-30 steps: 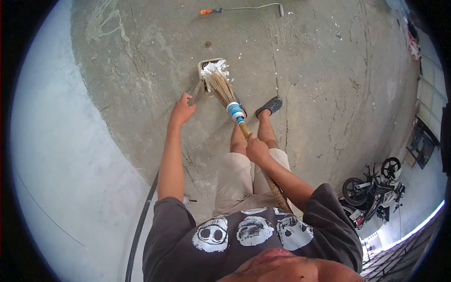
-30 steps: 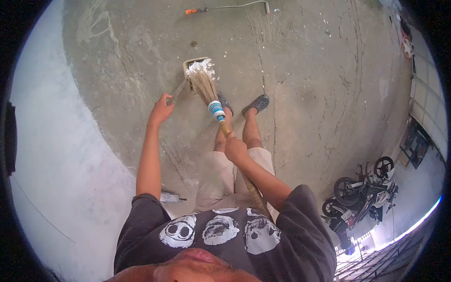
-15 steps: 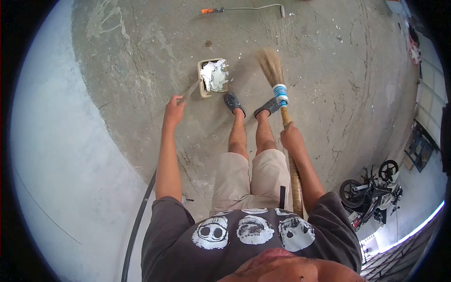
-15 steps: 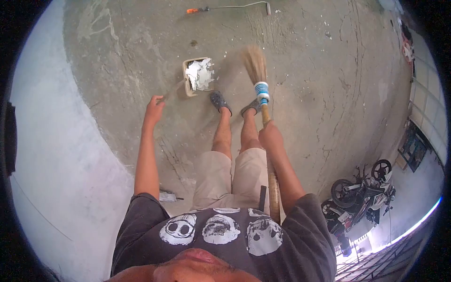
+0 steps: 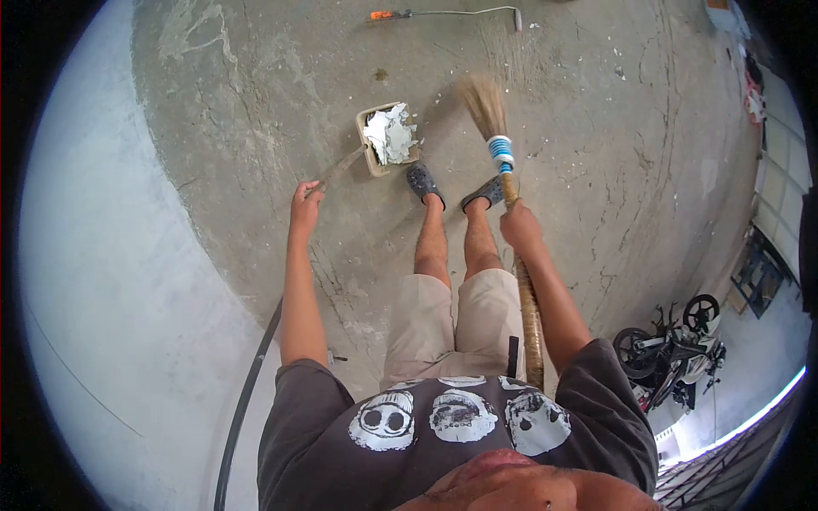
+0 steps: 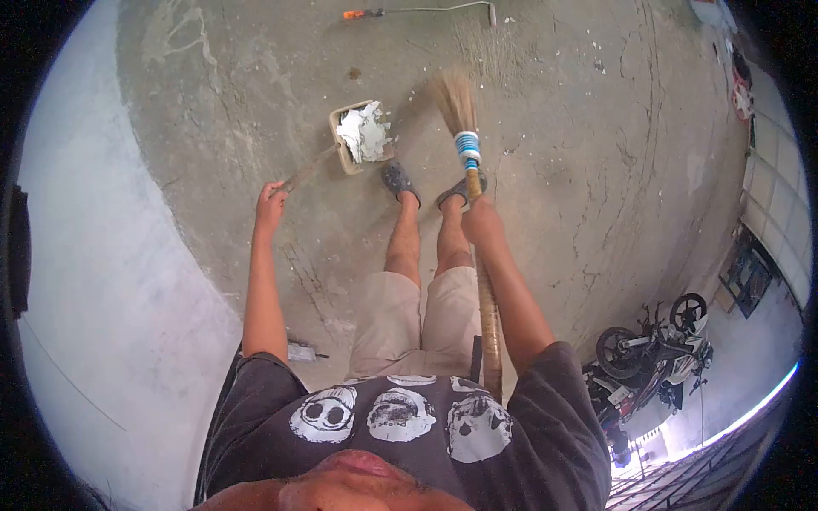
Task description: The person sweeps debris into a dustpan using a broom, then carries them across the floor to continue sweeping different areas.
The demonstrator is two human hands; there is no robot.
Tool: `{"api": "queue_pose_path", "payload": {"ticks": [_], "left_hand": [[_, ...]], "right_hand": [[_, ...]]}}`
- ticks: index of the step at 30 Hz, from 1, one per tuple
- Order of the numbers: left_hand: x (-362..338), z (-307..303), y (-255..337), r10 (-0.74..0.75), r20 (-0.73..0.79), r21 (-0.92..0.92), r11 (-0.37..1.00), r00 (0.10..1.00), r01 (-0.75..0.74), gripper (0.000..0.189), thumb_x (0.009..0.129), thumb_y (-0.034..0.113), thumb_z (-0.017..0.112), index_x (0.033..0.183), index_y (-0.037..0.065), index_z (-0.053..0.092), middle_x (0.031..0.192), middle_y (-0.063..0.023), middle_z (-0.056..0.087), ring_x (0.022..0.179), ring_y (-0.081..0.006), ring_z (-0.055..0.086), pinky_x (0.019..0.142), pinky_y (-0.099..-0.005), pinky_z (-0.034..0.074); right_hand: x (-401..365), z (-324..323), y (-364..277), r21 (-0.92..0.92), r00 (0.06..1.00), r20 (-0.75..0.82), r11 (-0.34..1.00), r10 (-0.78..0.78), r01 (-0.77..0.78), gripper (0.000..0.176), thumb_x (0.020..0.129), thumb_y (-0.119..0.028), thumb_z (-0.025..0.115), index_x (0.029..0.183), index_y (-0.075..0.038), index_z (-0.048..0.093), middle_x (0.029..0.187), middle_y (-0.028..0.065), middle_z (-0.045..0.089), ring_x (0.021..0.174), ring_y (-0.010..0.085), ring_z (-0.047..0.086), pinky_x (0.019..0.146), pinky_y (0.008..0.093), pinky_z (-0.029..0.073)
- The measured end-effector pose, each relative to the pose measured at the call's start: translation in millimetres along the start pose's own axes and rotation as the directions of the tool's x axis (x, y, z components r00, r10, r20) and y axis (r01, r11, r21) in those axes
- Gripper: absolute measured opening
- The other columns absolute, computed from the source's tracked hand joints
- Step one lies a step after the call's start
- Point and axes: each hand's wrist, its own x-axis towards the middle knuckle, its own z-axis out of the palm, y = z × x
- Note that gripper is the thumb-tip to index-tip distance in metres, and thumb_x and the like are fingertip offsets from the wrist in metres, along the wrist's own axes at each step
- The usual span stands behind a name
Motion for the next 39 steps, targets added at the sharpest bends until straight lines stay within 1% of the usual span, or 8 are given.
{"api": "queue_pose_path", "payload": {"ticks": [4, 6, 8, 9, 11, 21, 33, 39], "left_hand": [[13, 2, -16, -0.005, -0.008, 0.018, 1.000, 1.000, 0.006, 0.029, 0.077, 0.013, 0.058, 0.104, 0.003, 0.060, 0.076, -0.0034, 0.054, 0.065, -0.0112, 0.047, 0.060, -0.0266, 0.039], [16, 2, -23, 0.309, 0.029, 0.234, 0.923, 0.951, -0.307, 0.029, 0.077, 0.014, 0.058, 0.104, 0.003, 0.060, 0.076, -0.0041, 0.055, 0.067, -0.0122, 0.048, 0.061, -0.0273, 0.041], [11, 4, -3, 0.164, -0.003, 0.162, 0.973, 0.986, -0.162, 0.030, 0.076, 0.014, 0.059, 0.104, 0.002, 0.060, 0.077, -0.0046, 0.055, 0.068, -0.0130, 0.049, 0.062, -0.0278, 0.041], [9, 6, 4, 0.012, -0.020, 0.086, 0.996, 1.000, -0.010, 0.030, 0.076, 0.015, 0.059, 0.104, 0.002, 0.060, 0.078, -0.0050, 0.055, 0.069, -0.0137, 0.050, 0.063, -0.0282, 0.042], [9, 6, 6, 0.015, -0.028, 0.114, 0.993, 0.999, -0.012, 0.031, 0.076, 0.015, 0.059, 0.104, 0.002, 0.060, 0.079, -0.0057, 0.056, 0.071, -0.0142, 0.051, 0.065, -0.0285, 0.042], [9, 2, -4, 0.007, -0.043, 0.124, 0.992, 0.999, -0.001, 0.032, 0.076, 0.015, 0.058, 0.105, 0.001, 0.059, 0.093, -0.0132, 0.061, 0.086, -0.0216, 0.057, 0.079, -0.0320, 0.044], [3, 14, 13, 0.074, -0.034, 0.263, 0.963, 0.997, -0.063, 0.033, 0.077, 0.017, 0.059, 0.106, 0.001, 0.059, 0.104, -0.0215, 0.062, 0.100, -0.0328, 0.059, 0.086, -0.0370, 0.044], [5, 0, 4, 0.068, -0.054, 0.216, 0.975, 0.996, -0.055, 0.034, 0.075, 0.017, 0.059, 0.105, 0.001, 0.059, 0.102, -0.0192, 0.062, 0.097, -0.0299, 0.059, 0.084, -0.0358, 0.044]], "right_hand": [[-30, 24, -43, 0.034, 0.995, 0.092, 0.998, 0.048, -0.051, 0.030, 0.086, -0.018, 0.046, 0.102, 0.007, 0.047, 0.088, 0.0298, 0.063, 0.085, 0.0453, 0.062, 0.075, 0.0515, 0.049], [-46, 47, -41, 0.061, 0.991, 0.121, 0.996, 0.052, -0.059, 0.033, 0.089, -0.021, 0.044, 0.103, 0.008, 0.048, 0.088, 0.0292, 0.064, 0.086, 0.0444, 0.063, 0.075, 0.0506, 0.049], [-46, 103, -11, 0.091, 0.930, -0.013, 0.926, -0.368, 0.368, 0.030, 0.087, -0.017, 0.045, 0.102, 0.009, 0.047, 0.085, 0.0303, 0.063, 0.084, 0.0441, 0.063, 0.073, 0.0508, 0.049], [-55, 104, -12, 0.089, 0.929, -0.016, 0.925, -0.370, 0.370, 0.030, 0.087, -0.017, 0.045, 0.102, 0.009, 0.047, 0.085, 0.0303, 0.063, 0.084, 0.0441, 0.063, 0.073, 0.0508, 0.049], [-71, 98, -24, -0.066, 0.913, 0.348, 0.966, -0.211, 0.248, 0.029, 0.084, -0.013, 0.047, 0.102, 0.009, 0.046, 0.083, 0.0319, 0.063, 0.082, 0.0441, 0.064, 0.072, 0.0509, 0.049], [-74, 9, -10, -0.068, 0.982, 0.170, 0.995, 0.086, -0.076, 0.030, 0.082, -0.015, 0.051, 0.101, 0.008, 0.044, 0.089, 0.0309, 0.063, 0.086, 0.0455, 0.062, 0.075, 0.0497, 0.050], [-99, 84, -63, -0.053, 0.937, 0.298, 0.976, -0.185, 0.210, 0.028, 0.082, -0.014, 0.050, 0.100, 0.007, 0.045, 0.080, 0.0276, 0.064, 0.077, 0.0411, 0.065, 0.070, 0.0485, 0.052], [-93, 33, -51, -0.081, 0.968, 0.234, 0.990, -0.091, 0.113, 0.031, 0.083, -0.016, 0.047, 0.104, 0.007, 0.045, 0.085, 0.0289, 0.064, 0.084, 0.0433, 0.064, 0.074, 0.0505, 0.050]]}}
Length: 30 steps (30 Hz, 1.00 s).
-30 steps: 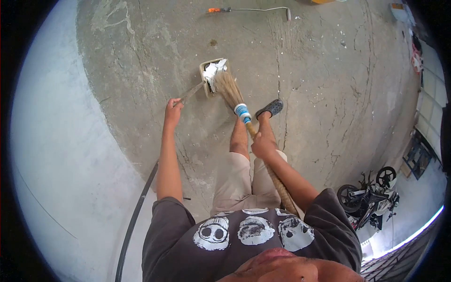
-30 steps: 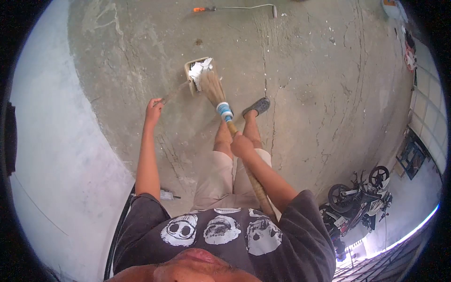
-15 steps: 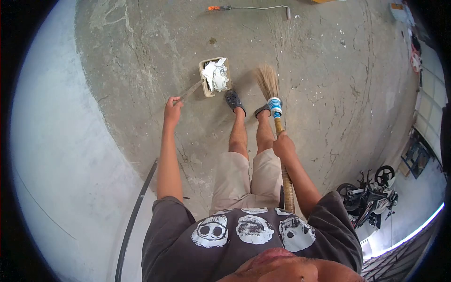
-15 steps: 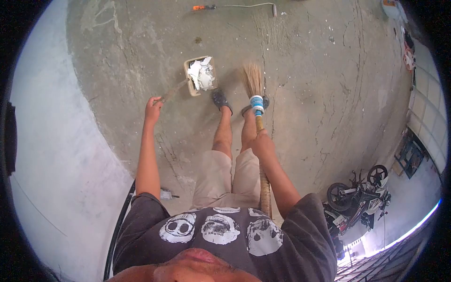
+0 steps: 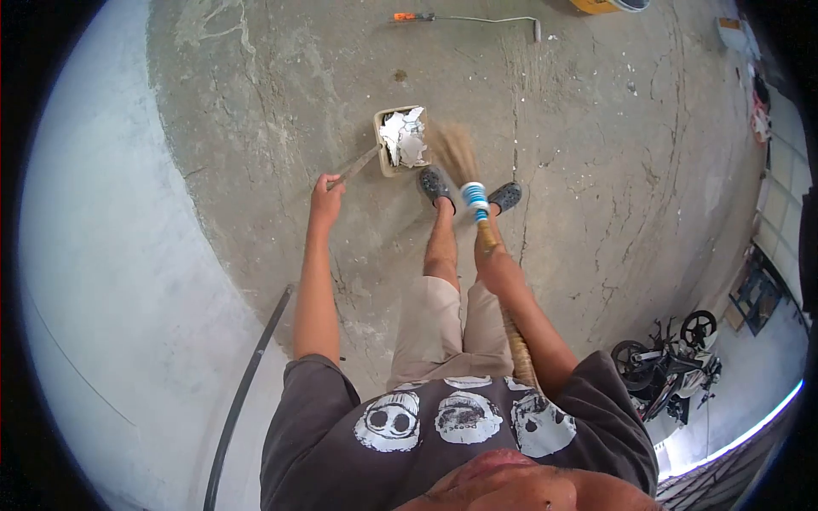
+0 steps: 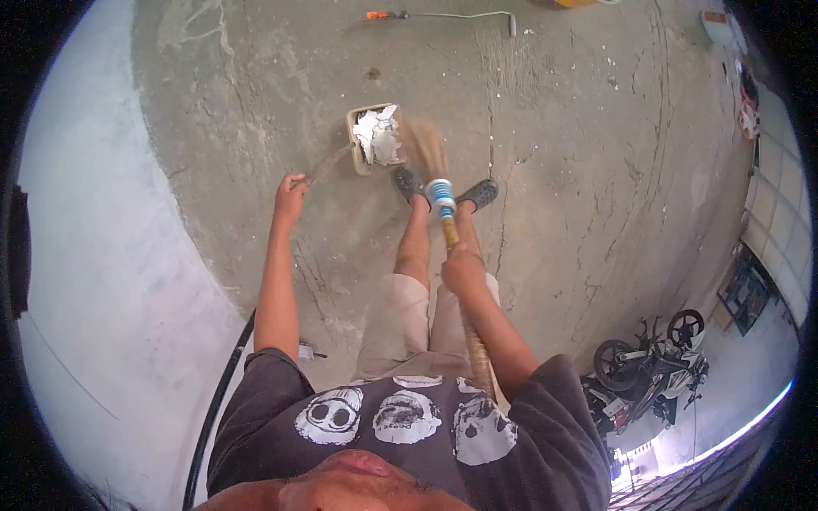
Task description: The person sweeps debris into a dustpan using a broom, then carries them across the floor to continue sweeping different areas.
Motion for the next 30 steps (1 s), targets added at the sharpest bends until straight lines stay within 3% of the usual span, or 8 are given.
{"api": "queue_pose_path", "payload": {"ticks": [4, 9, 11, 15, 18, 24, 28, 30], "left_hand": [[4, -4, -15, -0.009, 0.010, -0.076, 0.997, 1.000, 0.010, 0.035, 0.074, 0.016, 0.059, 0.105, 0.001, 0.059, 0.101, -0.0180, 0.063, 0.094, -0.0267, 0.058, 0.084, -0.0341, 0.044], [-10, -30, -32, -0.087, 0.072, -0.174, 0.980, 0.994, 0.099, 0.032, 0.075, 0.015, 0.057, 0.105, 0.004, 0.060, 0.072, -0.0032, 0.052, 0.064, -0.0119, 0.047, 0.060, -0.0267, 0.039], [-22, -41, -57, -0.087, 0.075, -0.253, 0.962, 0.993, 0.103, 0.032, 0.075, 0.014, 0.056, 0.106, 0.005, 0.059, 0.068, -0.0005, 0.047, 0.059, -0.0096, 0.042, 0.055, -0.0251, 0.035], [-49, -51, -91, -0.123, 0.093, -0.442, 0.884, 0.988, 0.152, 0.032, 0.075, 0.010, 0.054, 0.107, 0.007, 0.058, 0.062, 0.0030, 0.041, 0.053, -0.0068, 0.036, 0.049, -0.0223, 0.027], [-67, -53, -120, -0.135, 0.082, -0.606, 0.780, 0.987, 0.157, 0.034, 0.075, 0.009, 0.052, 0.109, 0.008, 0.057, 0.062, 0.0035, 0.039, 0.053, -0.0073, 0.035, 0.049, -0.0229, 0.028], [-125, -38, -160, -0.233, -0.004, -0.706, 0.690, 0.973, 0.162, 0.039, 0.076, 0.009, 0.050, 0.114, 0.007, 0.054, 0.061, 0.0036, 0.035, 0.052, -0.0081, 0.035, 0.049, -0.0253, 0.030], [-157, -20, -192, -0.199, -0.053, -0.662, 0.741, 0.979, 0.115, 0.042, 0.076, 0.009, 0.050, 0.117, 0.006, 0.050, 0.062, 0.0032, 0.034, 0.051, -0.0085, 0.035, 0.050, -0.0261, 0.031], [-170, -18, -195, -0.358, 0.057, -0.872, 0.438, 0.932, 0.221, 0.042, 0.076, 0.011, 0.050, 0.118, 0.006, 0.047, 0.063, 0.0026, 0.034, 0.050, -0.0088, 0.034, 0.051, -0.0268, 0.033]], "right_hand": [[4, -33, 31, 0.000, 0.986, -0.054, 0.987, 0.159, -0.159, 0.027, 0.083, -0.014, 0.048, 0.101, 0.006, 0.045, 0.087, 0.0295, 0.063, 0.085, 0.0440, 0.063, 0.075, 0.0508, 0.049], [19, -58, 58, 0.056, 0.966, -0.021, 0.965, 0.258, -0.257, 0.033, 0.081, -0.013, 0.046, 0.105, 0.009, 0.046, 0.093, 0.0335, 0.061, 0.092, 0.0455, 0.060, 0.079, 0.0496, 0.048], [25, -47, 77, 0.053, 0.967, -0.179, 0.984, 0.179, -0.173, 0.023, 0.082, -0.012, 0.048, 0.093, 0.008, 0.045, 0.071, 0.0274, 0.062, 0.057, 0.0380, 0.064, 0.057, 0.0450, 0.053], [26, -48, 74, 0.006, 0.972, -0.207, 0.994, 0.108, -0.110, 0.024, 0.082, -0.013, 0.049, 0.093, 0.009, 0.044, 0.070, 0.0266, 0.062, 0.053, 0.0345, 0.064, 0.052, 0.0429, 0.053], [26, -60, 52, 0.126, 0.988, -0.068, 0.983, 0.140, -0.130, 0.027, 0.083, -0.014, 0.050, 0.093, 0.010, 0.044, 0.069, 0.0268, 0.062, 0.052, 0.0350, 0.064, 0.049, 0.0422, 0.053], [59, -48, 23, 0.021, 0.998, -0.049, 0.999, -0.042, 0.043, 0.029, 0.083, -0.015, 0.051, 0.094, 0.012, 0.045, 0.072, 0.0289, 0.061, 0.053, 0.0358, 0.064, 0.048, 0.0420, 0.053], [91, -49, -30, -0.133, 0.945, -0.121, 0.948, -0.304, 0.288, 0.031, 0.082, -0.016, 0.052, 0.095, 0.011, 0.046, 0.073, 0.0300, 0.061, 0.060, 0.0370, 0.065, 0.056, 0.0444, 0.052], [120, -39, -55, -0.214, 0.901, -0.153, 0.904, -0.406, 0.371, 0.032, 0.082, -0.017, 0.053, 0.096, 0.011, 0.047, 0.074, 0.0298, 0.062, 0.065, 0.0384, 0.065, 0.060, 0.0462, 0.051]]}}
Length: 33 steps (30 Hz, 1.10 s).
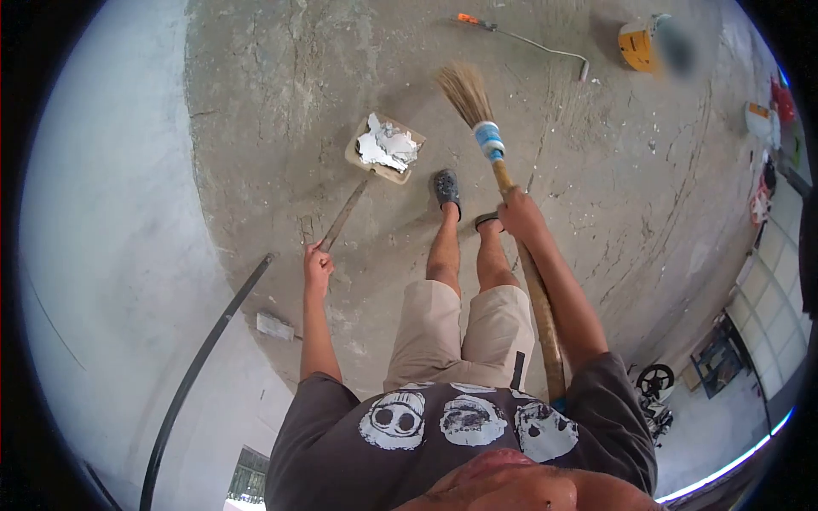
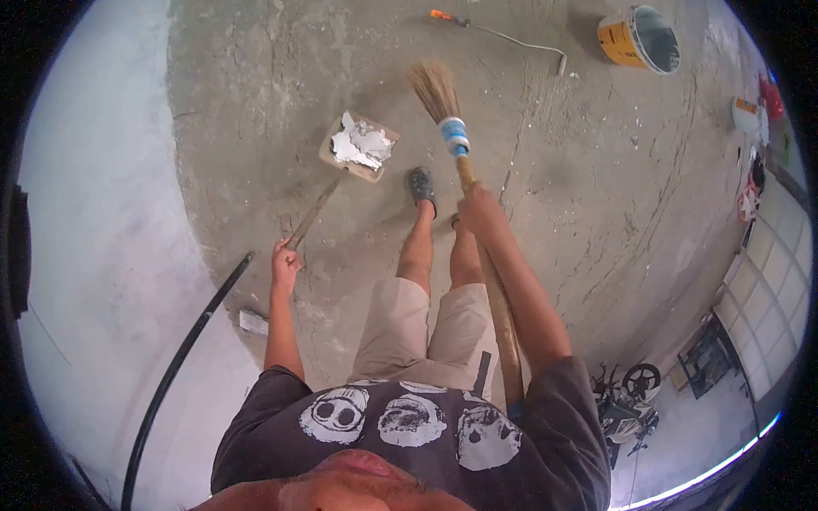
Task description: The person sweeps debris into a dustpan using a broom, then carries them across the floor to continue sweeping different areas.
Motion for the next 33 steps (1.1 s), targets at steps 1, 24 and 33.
{"api": "queue_pose_path", "payload": {"ticks": [1, 24, 33], "left_hand": [[-4, -2, -3, 0.001, -0.007, -0.007, 1.000, 1.000, -0.001, 0.042, 0.076, 0.011, 0.050, 0.118, 0.006, 0.047, 0.063, 0.0026, 0.034, 0.050, -0.0088, 0.034, 0.051, -0.0268, 0.033], [-9, -13, -66, -0.030, -0.024, 0.157, 0.987, 0.999, 0.033, 0.032, 0.081, 0.015, 0.049, 0.113, 0.007, 0.048, 0.065, 0.0009, 0.041, 0.049, -0.0084, 0.037, 0.047, -0.0264, 0.033], [-31, 1, -53, -0.018, 0.094, 0.296, 0.955, 0.995, -0.011, 0.033, 0.078, 0.010, 0.052, 0.111, 0.011, 0.051, 0.062, 0.0017, 0.042, 0.052, -0.0080, 0.038, 0.046, -0.0244, 0.030]], "right_hand": [[18, 7, -10, 0.004, 1.000, -0.003, 1.000, 0.010, -0.010, 0.033, 0.081, -0.018, 0.053, 0.097, 0.011, 0.047, 0.075, 0.0297, 0.062, 0.069, 0.0398, 0.065, 0.062, 0.0475, 0.051], [-101, 61, -29, 0.256, 0.961, 0.273, 0.959, 0.049, -0.122, 0.038, 0.077, -0.021, 0.060, 0.106, 0.003, 0.056, 0.085, 0.0222, 0.060, 0.087, 0.0435, 0.061, 0.084, 0.0458, 0.048], [-102, -27, 56, 0.311, 0.870, 0.198, 0.813, 0.452, -0.493, 0.033, 0.088, -0.027, 0.056, 0.104, 0.000, 0.049, 0.065, 0.0106, 0.055, 0.043, 0.0202, 0.056, 0.040, 0.0350, 0.046]]}}
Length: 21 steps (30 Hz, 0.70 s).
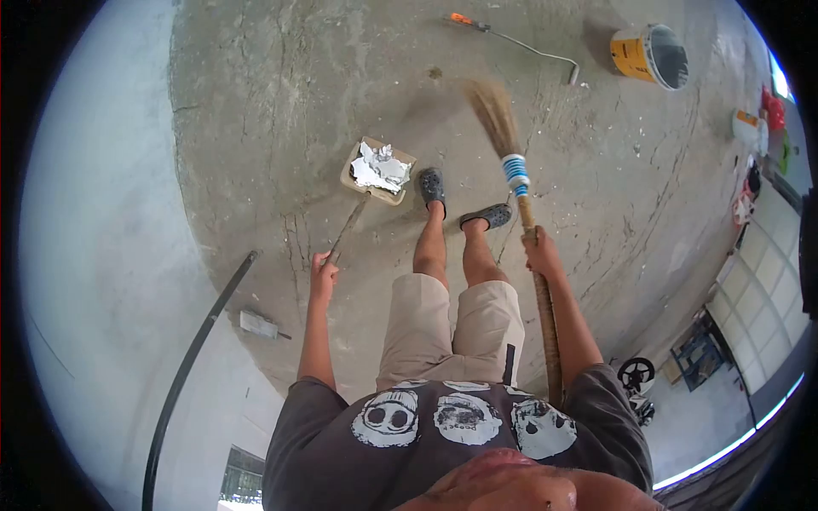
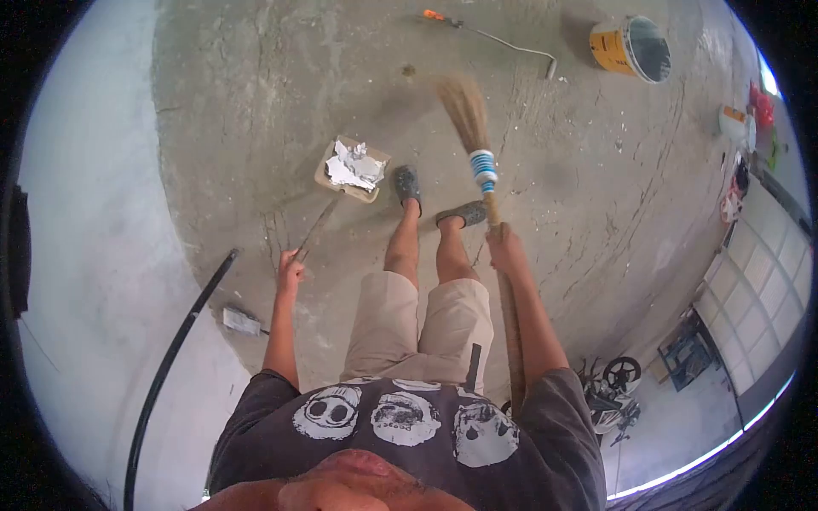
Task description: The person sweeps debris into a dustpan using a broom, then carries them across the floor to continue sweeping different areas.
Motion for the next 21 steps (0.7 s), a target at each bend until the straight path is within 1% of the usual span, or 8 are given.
{"api": "queue_pose_path", "payload": {"ticks": [4, 9, 12, 13, 15, 17, 19, 21], "left_hand": [[3, 21, 29, 0.037, 0.065, 0.074, 0.996, 0.997, -0.042, 0.034, 0.077, 0.007, 0.053, 0.111, 0.010, 0.050, 0.063, 0.0026, 0.040, 0.052, -0.0074, 0.036, 0.046, -0.0246, 0.029], [10, 69, 81, -0.018, 0.161, 0.149, 0.989, 0.987, -0.006, 0.034, 0.078, 0.006, 0.053, 0.111, 0.010, 0.049, 0.063, 0.0035, 0.039, 0.052, -0.0066, 0.035, 0.046, -0.0236, 0.028], [16, 108, 94, -0.028, 0.230, 0.163, 0.987, 0.973, -0.010, 0.033, 0.079, 0.007, 0.054, 0.112, 0.009, 0.048, 0.063, 0.0028, 0.040, 0.052, -0.0069, 0.035, 0.046, -0.0242, 0.029], [20, 120, 94, -0.028, 0.232, 0.174, 0.985, 0.972, -0.014, 0.033, 0.079, 0.007, 0.054, 0.112, 0.009, 0.048, 0.063, 0.0028, 0.040, 0.052, -0.0069, 0.035, 0.046, -0.0242, 0.029], [26, 146, 95, 0.030, 0.270, 0.262, 0.959, 0.962, -0.104, 0.033, 0.080, 0.007, 0.054, 0.112, 0.008, 0.048, 0.064, 0.0018, 0.042, 0.053, -0.0074, 0.037, 0.046, -0.0250, 0.030], [23, 178, 107, 0.026, 0.263, 0.300, 0.948, 0.964, -0.107, 0.034, 0.079, 0.008, 0.054, 0.112, 0.008, 0.048, 0.064, 0.0011, 0.043, 0.053, -0.0079, 0.038, 0.047, -0.0254, 0.031], [24, 213, 118, 0.013, 0.261, 0.337, 0.936, 0.965, -0.104, 0.034, 0.079, 0.009, 0.055, 0.112, 0.007, 0.047, 0.065, 0.0005, 0.044, 0.054, -0.0084, 0.039, 0.048, -0.0257, 0.032], [26, 237, 122, -0.039, 0.231, 0.340, 0.939, 0.972, -0.043, 0.037, 0.078, 0.013, 0.057, 0.112, 0.006, 0.047, 0.065, 0.0002, 0.044, 0.055, -0.0089, 0.039, 0.049, -0.0259, 0.033]], "right_hand": [[37, -39, 41, 0.078, 0.992, -0.103, 0.995, 0.073, -0.066, 0.034, 0.089, -0.028, 0.056, 0.105, 0.001, 0.049, 0.066, 0.0073, 0.055, 0.044, 0.0162, 0.055, 0.040, 0.0321, 0.046], [76, -60, 49, 0.212, 0.972, -0.187, 0.972, 0.141, -0.101, 0.034, 0.090, -0.028, 0.055, 0.105, 0.002, 0.051, 0.068, 0.0063, 0.055, 0.045, 0.0147, 0.055, 0.042, 0.0308, 0.046], [98, -60, 44, 0.192, 0.972, -0.207, 0.979, 0.113, -0.073, 0.034, 0.090, -0.029, 0.055, 0.103, 0.002, 0.051, 0.067, 0.0081, 0.056, 0.046, 0.0163, 0.057, 0.042, 0.0318, 0.047], [103, -57, 40, 0.152, 0.975, -0.211, 0.988, 0.072, -0.040, 0.034, 0.090, -0.029, 0.054, 0.102, 0.003, 0.051, 0.067, 0.0104, 0.058, 0.047, 0.0188, 0.059, 0.043, 0.0335, 0.048], [119, -48, 48, 0.122, 0.976, -0.215, 0.993, 0.035, -0.008, 0.034, 0.090, -0.029, 0.054, 0.101, 0.004, 0.051, 0.067, 0.0126, 0.060, 0.047, 0.0213, 0.061, 0.044, 0.0352, 0.049], [149, -21, 83, -0.105, 0.949, -0.273, 0.986, -0.155, 0.131, 0.033, 0.089, -0.027, 0.053, 0.100, 0.005, 0.051, 0.068, 0.0177, 0.062, 0.050, 0.0271, 0.063, 0.046, 0.0392, 0.050], [117, -23, 60, 0.047, 0.997, -0.066, 0.999, 0.026, -0.023, 0.033, 0.089, -0.025, 0.051, 0.100, 0.006, 0.051, 0.071, 0.0204, 0.063, 0.051, 0.0301, 0.063, 0.048, 0.0414, 0.052], [102, -1, 83, -0.078, 0.986, 0.108, 0.988, -0.128, 0.137, 0.034, 0.089, -0.026, 0.049, 0.101, 0.006, 0.050, 0.073, 0.0216, 0.063, 0.052, 0.0307, 0.064, 0.049, 0.0421, 0.052]]}}
